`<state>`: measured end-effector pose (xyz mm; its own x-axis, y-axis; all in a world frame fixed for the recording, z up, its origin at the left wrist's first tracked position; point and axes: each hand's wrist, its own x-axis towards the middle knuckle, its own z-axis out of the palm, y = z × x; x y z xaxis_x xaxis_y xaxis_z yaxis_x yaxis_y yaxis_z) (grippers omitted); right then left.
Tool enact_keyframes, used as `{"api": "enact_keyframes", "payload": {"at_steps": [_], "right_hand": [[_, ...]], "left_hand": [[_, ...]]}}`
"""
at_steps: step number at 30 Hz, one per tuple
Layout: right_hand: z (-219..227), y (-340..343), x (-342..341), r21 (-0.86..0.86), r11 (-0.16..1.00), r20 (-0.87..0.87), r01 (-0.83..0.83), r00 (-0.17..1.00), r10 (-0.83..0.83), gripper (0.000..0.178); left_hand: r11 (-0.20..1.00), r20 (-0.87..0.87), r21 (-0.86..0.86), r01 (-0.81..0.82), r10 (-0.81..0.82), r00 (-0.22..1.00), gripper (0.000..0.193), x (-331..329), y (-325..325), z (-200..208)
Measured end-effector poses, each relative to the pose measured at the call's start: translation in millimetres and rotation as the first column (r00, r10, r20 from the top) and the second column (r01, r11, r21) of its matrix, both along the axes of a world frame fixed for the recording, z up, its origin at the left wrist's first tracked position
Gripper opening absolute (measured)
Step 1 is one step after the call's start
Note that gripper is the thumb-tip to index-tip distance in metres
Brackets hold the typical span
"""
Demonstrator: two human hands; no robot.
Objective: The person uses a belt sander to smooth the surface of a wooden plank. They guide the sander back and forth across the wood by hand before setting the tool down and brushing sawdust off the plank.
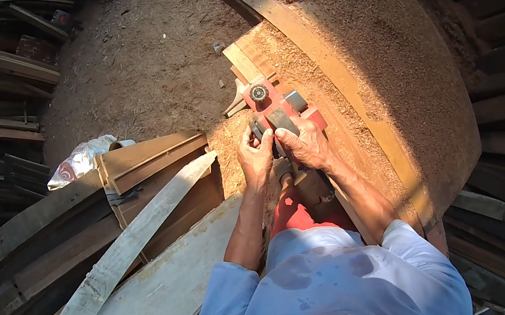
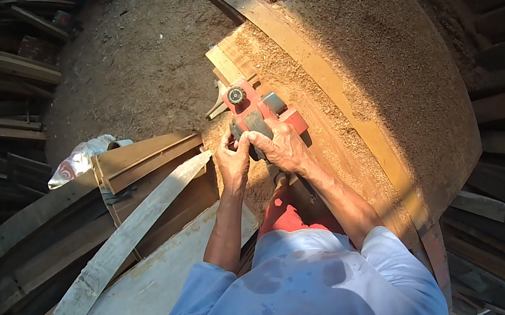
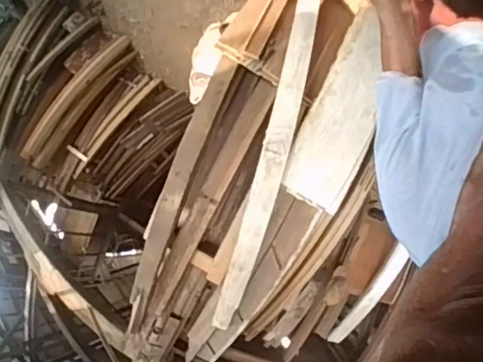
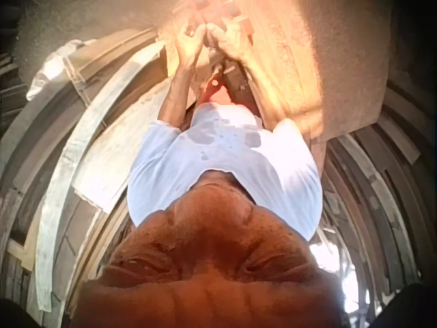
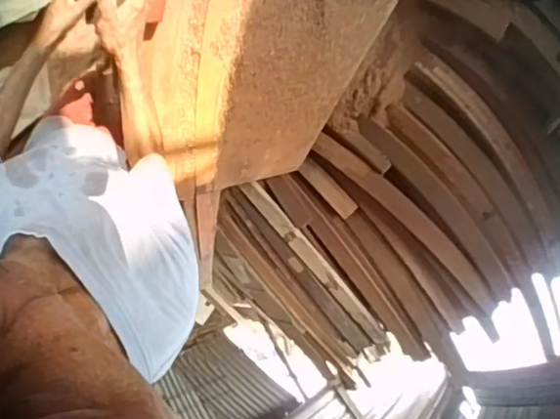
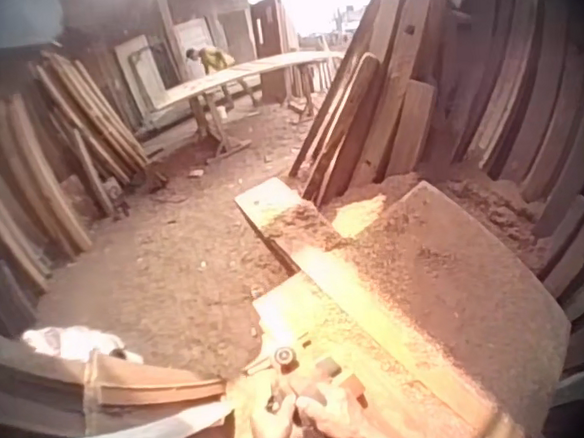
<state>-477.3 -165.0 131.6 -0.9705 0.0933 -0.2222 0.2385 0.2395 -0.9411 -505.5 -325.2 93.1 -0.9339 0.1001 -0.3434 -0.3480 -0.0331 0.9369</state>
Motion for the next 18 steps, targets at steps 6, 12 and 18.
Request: {"api": "enact_keyframes", "payload": {"at_steps": [6, 12, 18], "right_hand": [[-1, -8, -47, 0.003, 1.0, -0.04, 0.006, 0.999, -0.006, 0.073], [12, -14, -89, -0.007, 1.0, -0.075, 0.001, 0.997, -0.001, 0.073], [2, -19, -136, 0.021, 1.0, -0.103, -0.008, 0.995, 0.01, 0.073]], "left_hand": [[0.997, -0.012, -0.071, 0.016, -0.017, 1.0, 0.035, -47, -10, 2], [0.992, -0.082, -0.121, 0.021, -0.031, 0.996, 0.032, -90, -17, -5], [0.99, -0.112, -0.137, 0.026, -0.042, 0.993, 0.033, -137, -23, -6]]}}
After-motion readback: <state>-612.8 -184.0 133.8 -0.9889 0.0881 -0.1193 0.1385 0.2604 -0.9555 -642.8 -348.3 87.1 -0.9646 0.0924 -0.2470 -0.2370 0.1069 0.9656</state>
